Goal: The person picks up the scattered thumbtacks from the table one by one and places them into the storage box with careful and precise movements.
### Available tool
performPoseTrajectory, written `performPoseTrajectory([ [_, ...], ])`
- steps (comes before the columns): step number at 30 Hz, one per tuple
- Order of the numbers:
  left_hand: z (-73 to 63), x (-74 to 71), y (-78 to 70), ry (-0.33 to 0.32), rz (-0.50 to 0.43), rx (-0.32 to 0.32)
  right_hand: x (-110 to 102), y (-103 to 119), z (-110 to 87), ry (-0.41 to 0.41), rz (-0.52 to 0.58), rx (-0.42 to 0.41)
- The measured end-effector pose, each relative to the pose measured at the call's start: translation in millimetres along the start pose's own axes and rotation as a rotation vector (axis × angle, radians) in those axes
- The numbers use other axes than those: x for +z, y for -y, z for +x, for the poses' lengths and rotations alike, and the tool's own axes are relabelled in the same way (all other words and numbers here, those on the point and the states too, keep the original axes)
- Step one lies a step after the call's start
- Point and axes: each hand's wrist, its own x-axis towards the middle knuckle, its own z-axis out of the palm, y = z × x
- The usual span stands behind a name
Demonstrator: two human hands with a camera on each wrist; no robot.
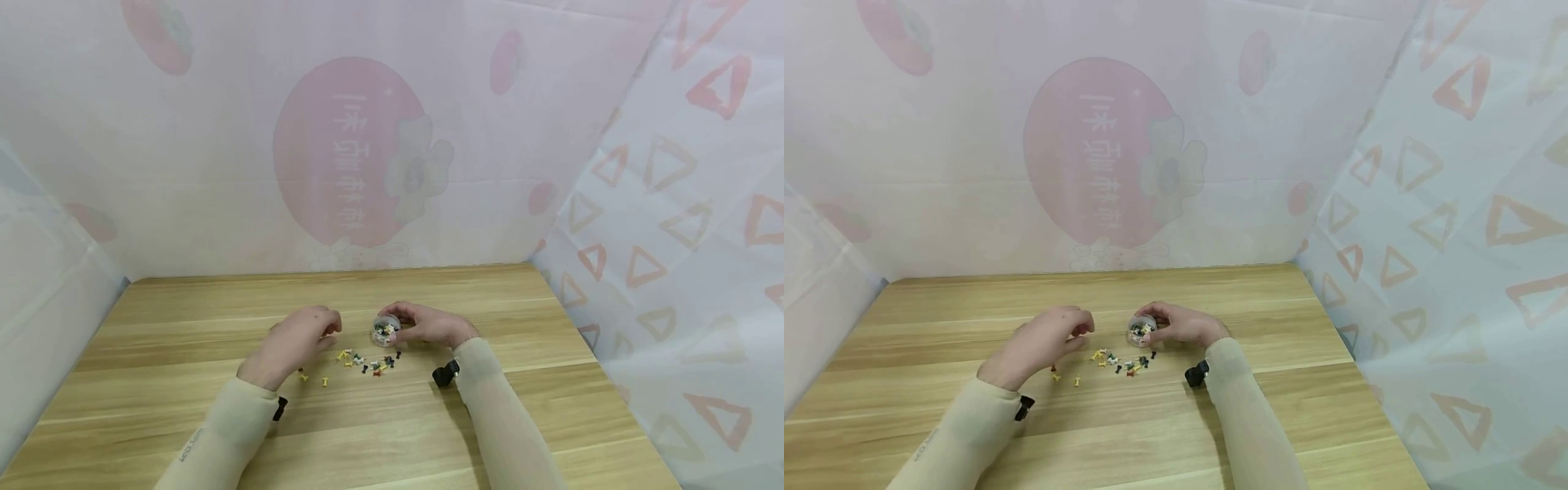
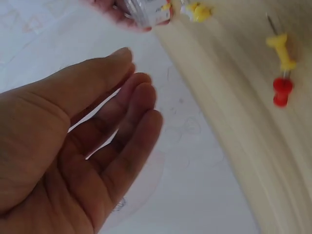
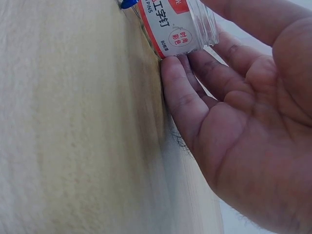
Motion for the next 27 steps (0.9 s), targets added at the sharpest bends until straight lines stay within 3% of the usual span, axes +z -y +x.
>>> performPoseTrajectory([
  [10, -14.7, -16.1, 13.3, 0.120, 0.010, -0.085, 0.6, 1.1, -0.6, 0.005, 0.004, -0.001],
  [17, -21.1, -13.2, 16.2, 0.286, -0.086, -0.269, 0.3, -0.4, 1.0, 0.006, -0.001, -0.005],
  [22, -23.0, -9.1, 16.2, 0.306, -0.096, -0.345, 0.5, -0.2, 1.1, 0.002, -0.009, -0.001],
  [27, -22.0, -6.0, 17.2, 0.304, -0.061, -0.333, 1.2, 1.4, 0.5, 0.000, -0.010, -0.001],
])
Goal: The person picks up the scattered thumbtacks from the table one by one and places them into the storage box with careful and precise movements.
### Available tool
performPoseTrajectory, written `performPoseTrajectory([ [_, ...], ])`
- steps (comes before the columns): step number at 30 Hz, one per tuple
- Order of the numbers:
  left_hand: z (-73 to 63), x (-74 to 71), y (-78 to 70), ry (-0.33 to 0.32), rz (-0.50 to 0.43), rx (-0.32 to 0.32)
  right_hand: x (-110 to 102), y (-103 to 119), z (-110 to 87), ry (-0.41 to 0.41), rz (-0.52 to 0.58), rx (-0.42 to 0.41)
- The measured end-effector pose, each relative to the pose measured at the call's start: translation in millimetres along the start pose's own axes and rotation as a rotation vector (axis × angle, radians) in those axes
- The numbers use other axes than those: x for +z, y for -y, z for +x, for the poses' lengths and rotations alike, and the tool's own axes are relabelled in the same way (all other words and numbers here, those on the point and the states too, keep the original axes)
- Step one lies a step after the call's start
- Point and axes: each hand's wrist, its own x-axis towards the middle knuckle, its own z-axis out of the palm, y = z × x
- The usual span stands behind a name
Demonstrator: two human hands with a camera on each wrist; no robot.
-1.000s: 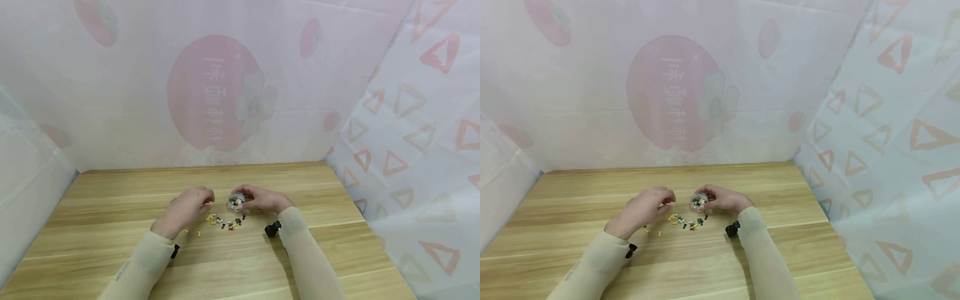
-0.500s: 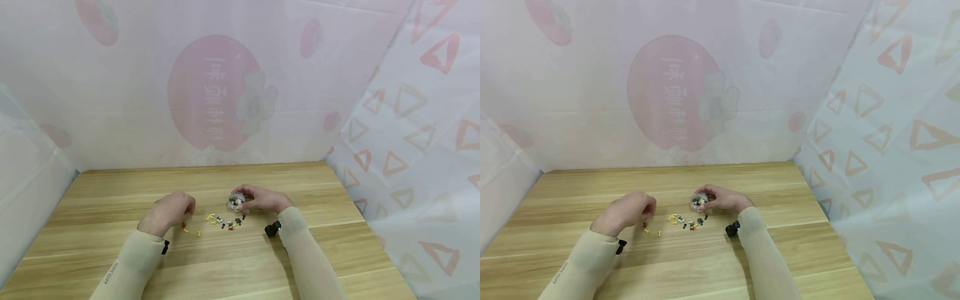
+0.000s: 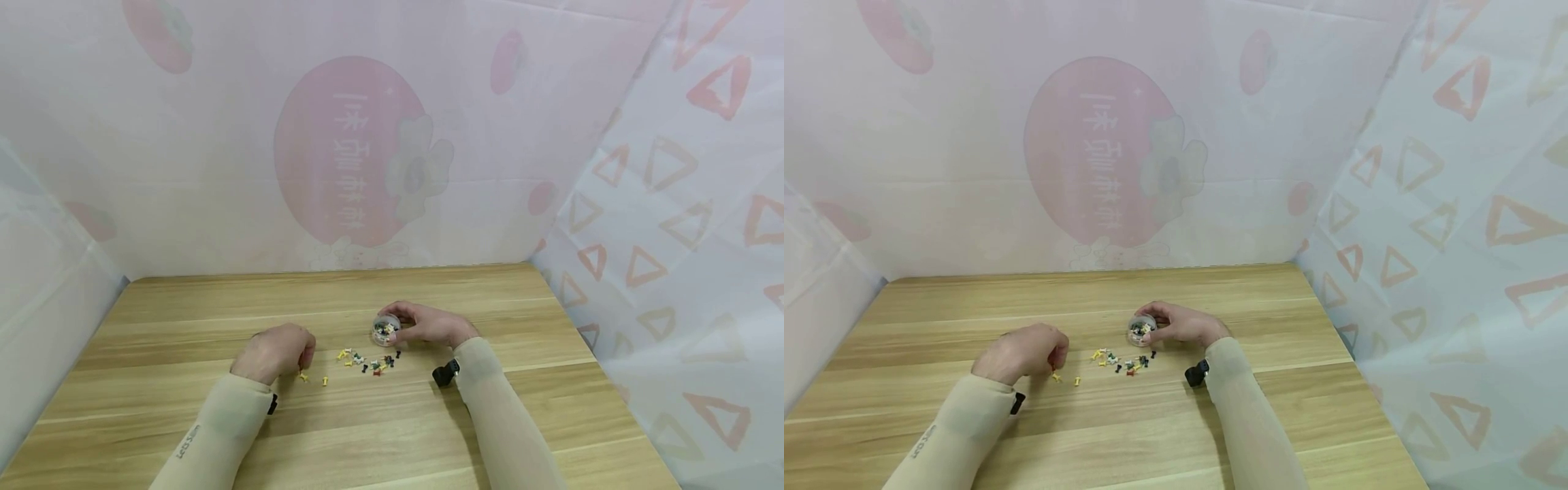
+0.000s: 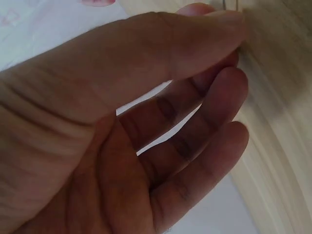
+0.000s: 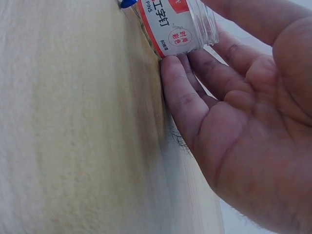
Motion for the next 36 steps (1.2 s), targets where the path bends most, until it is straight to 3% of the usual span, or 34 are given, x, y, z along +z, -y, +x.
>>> performPoseTrajectory([
  [24, 8.1, 3.2, 4.7, 0.009, 0.062, 0.092, -0.3, -1.5, -0.1, 0.002, 0.013, 0.004],
  [36, 15.3, 7.2, -4.2, -0.083, 0.113, 0.218, -0.7, -1.8, 0.2, 0.002, -0.006, -0.015],
])
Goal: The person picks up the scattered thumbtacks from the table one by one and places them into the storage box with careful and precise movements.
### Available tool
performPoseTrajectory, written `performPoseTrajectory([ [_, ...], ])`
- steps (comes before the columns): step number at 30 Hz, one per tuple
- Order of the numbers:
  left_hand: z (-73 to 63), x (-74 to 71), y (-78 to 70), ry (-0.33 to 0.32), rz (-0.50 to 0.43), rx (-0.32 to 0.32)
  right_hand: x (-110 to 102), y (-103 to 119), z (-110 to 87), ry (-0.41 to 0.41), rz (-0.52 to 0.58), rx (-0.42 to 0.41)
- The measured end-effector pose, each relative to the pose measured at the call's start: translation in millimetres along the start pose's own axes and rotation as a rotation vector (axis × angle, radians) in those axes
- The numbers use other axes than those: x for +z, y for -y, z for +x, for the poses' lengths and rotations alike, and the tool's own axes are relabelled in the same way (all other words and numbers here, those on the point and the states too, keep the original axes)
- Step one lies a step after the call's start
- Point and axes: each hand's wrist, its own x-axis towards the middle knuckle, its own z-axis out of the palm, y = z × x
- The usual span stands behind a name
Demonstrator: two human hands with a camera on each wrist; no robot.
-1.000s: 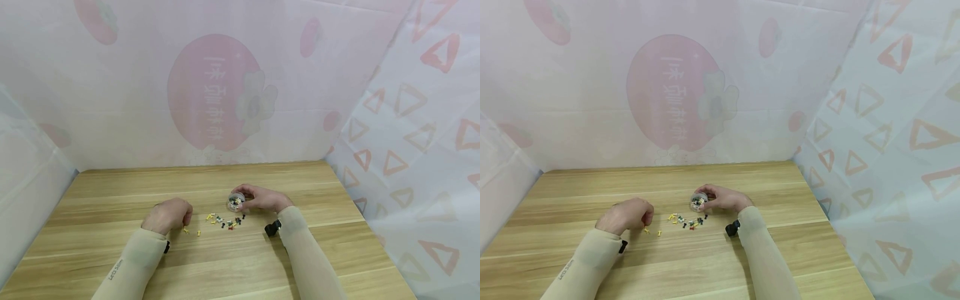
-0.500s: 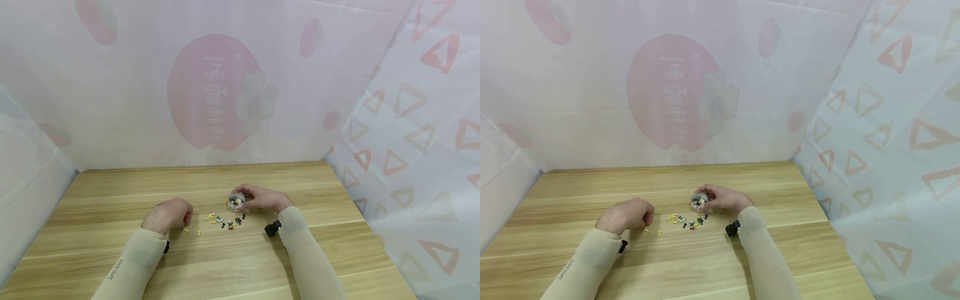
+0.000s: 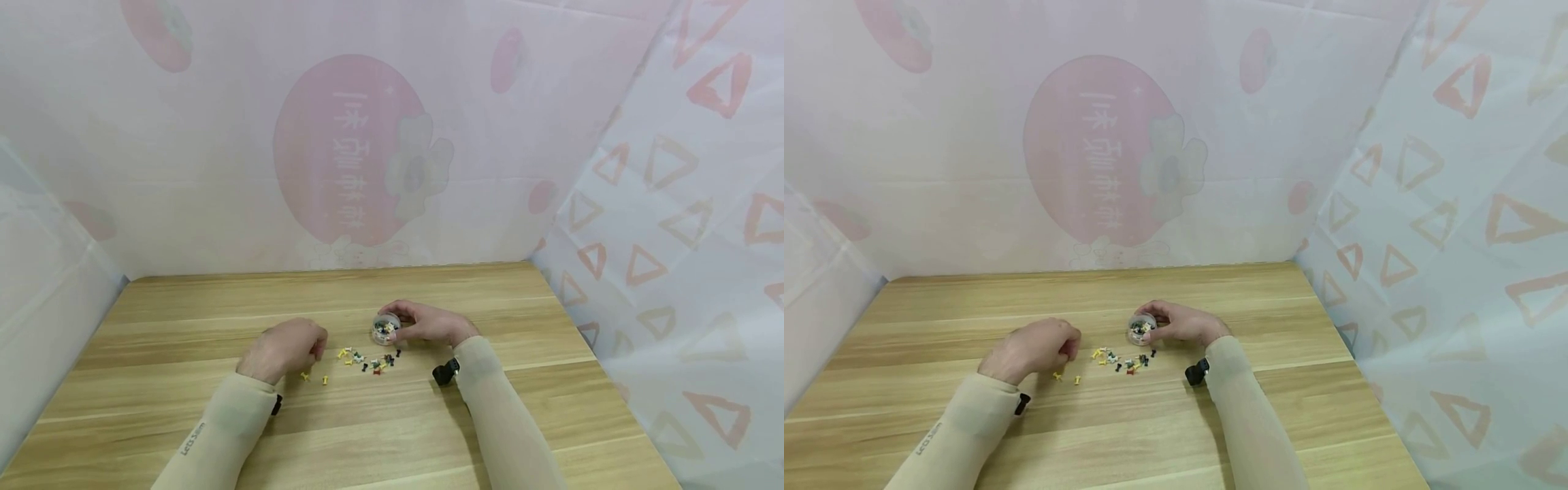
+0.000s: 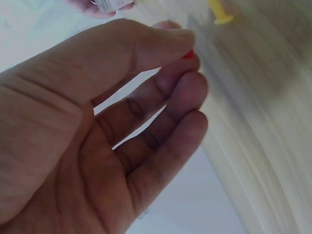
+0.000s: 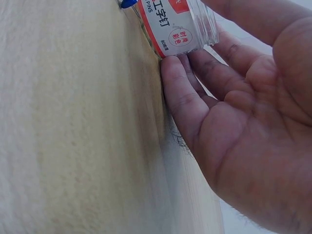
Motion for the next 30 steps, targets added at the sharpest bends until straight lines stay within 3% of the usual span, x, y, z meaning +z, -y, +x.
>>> performPoseTrajectory([
  [8, 9.3, 5.5, -5.5, -0.089, 0.046, 0.090, -0.3, 0.8, -0.6, -0.002, -0.003, 0.001],
  [15, 16.2, 11.0, -13.3, -0.179, 0.093, 0.118, -0.3, 1.3, -1.1, -0.007, -0.009, 0.001],
  [25, 21.9, 15.0, -25.6, -0.196, 0.036, 0.126, 0.0, 2.1, -1.0, -0.011, -0.002, 0.010],
  [30, 25.9, 14.6, -35.9, -0.217, -0.037, 0.110, -0.7, 1.0, -0.9, -0.009, 0.006, 0.008],
])
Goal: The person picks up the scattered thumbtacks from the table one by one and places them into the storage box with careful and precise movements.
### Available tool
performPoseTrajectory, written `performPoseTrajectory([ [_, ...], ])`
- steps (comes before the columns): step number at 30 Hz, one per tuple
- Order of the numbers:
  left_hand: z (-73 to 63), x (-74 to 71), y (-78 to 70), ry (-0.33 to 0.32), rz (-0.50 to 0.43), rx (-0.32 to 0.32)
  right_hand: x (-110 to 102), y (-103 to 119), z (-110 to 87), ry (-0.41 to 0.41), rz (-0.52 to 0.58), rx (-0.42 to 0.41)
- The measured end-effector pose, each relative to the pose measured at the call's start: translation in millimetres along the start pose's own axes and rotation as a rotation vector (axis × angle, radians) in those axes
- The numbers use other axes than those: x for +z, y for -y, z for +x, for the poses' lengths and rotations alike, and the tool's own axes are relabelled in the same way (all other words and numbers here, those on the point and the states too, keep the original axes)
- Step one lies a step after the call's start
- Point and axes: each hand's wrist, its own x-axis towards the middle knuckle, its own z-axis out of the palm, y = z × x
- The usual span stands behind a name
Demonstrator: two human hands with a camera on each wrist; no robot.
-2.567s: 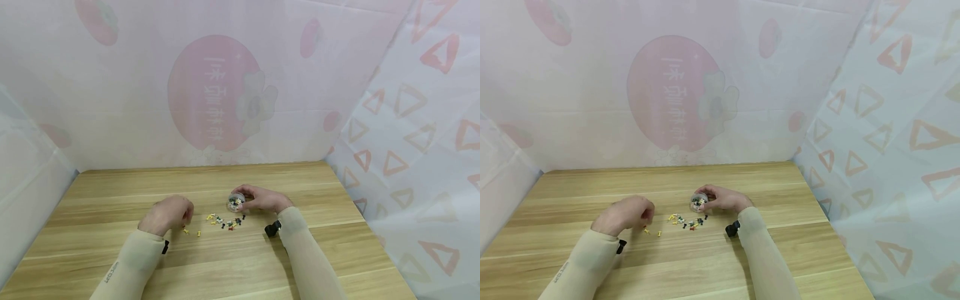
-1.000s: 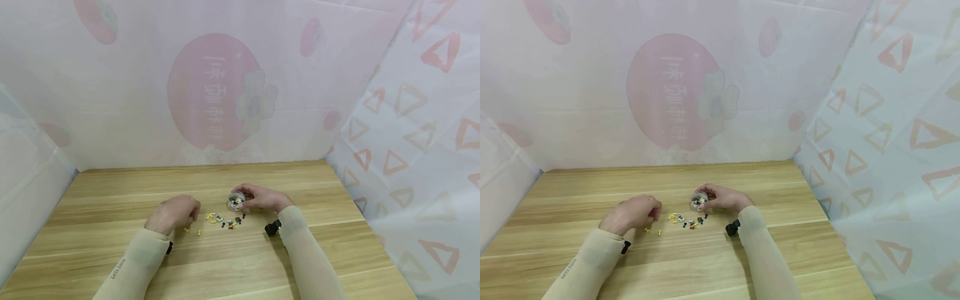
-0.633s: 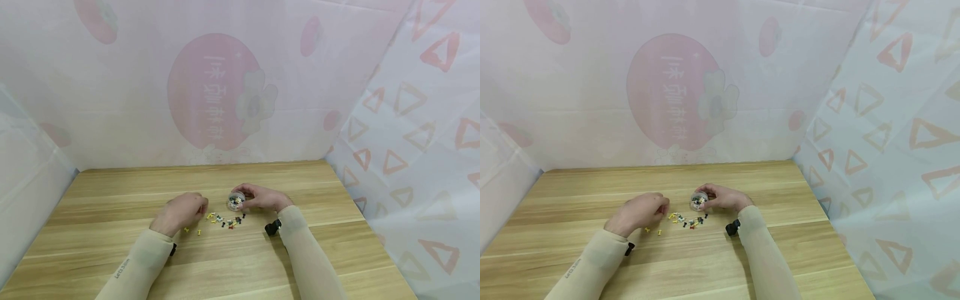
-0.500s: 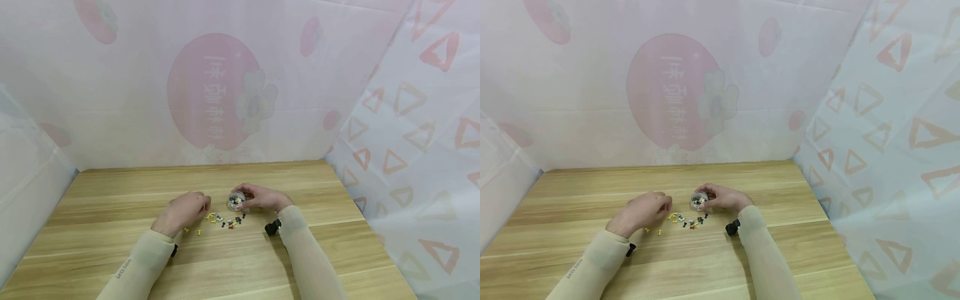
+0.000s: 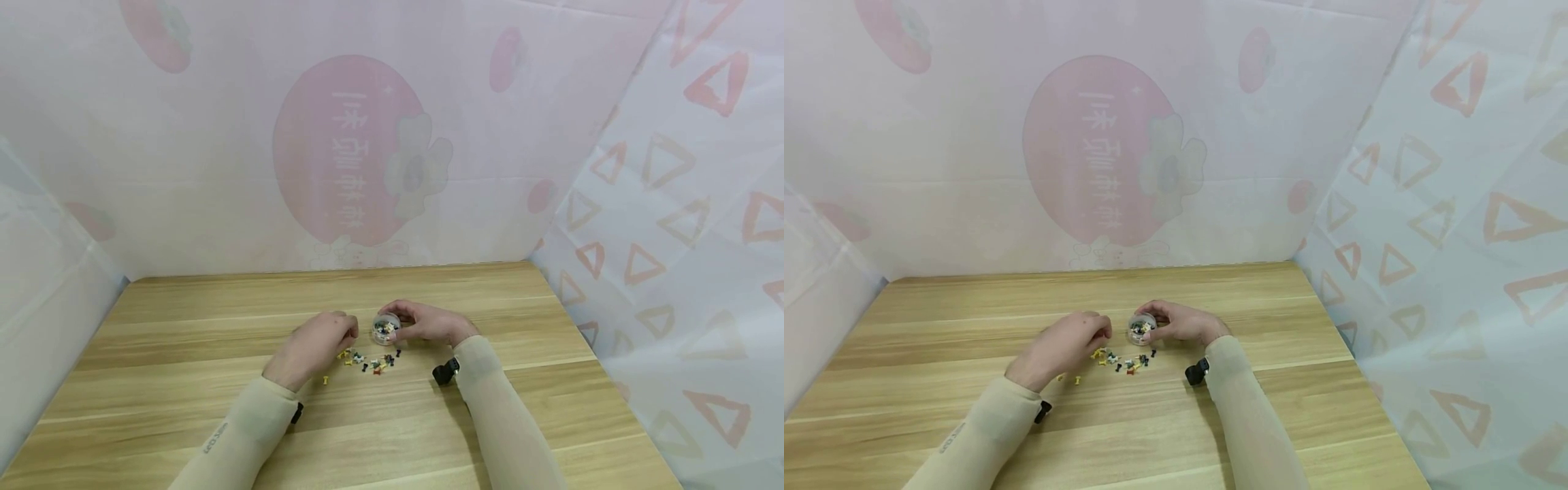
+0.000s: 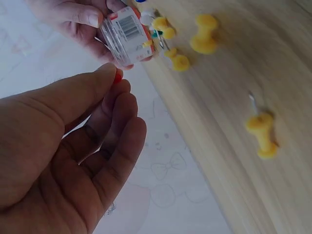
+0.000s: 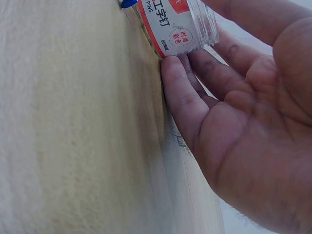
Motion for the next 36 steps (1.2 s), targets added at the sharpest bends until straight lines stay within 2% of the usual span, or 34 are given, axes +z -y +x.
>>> performPoseTrajectory([
  [8, 12.2, 0.0, -14.1, -0.055, -0.044, -0.045, -0.3, 1.2, -1.5, 0.004, -0.011, -0.001],
  [14, 25.9, 4.6, -21.0, -0.055, -0.042, -0.078, -0.7, 1.3, -1.3, 0.008, -0.013, -0.009],
  [20, 38.4, 13.1, -26.7, -0.036, -0.008, -0.087, -1.1, -1.1, -0.6, -0.003, -0.029, -0.011],
  [24, 44.4, 18.2, -29.3, -0.034, -0.022, -0.082, -1.2, -1.4, -0.7, -0.016, -0.041, -0.001],
  [31, 48.9, 26.9, -30.2, -0.051, -0.018, -0.051, -1.3, -1.2, -1.0, -0.025, -0.054, 0.000],
  [36, 43.9, 23.9, -28.8, -0.048, -0.036, -0.036, -1.0, 0.1, -2.4, -0.022, -0.039, 0.002],
])
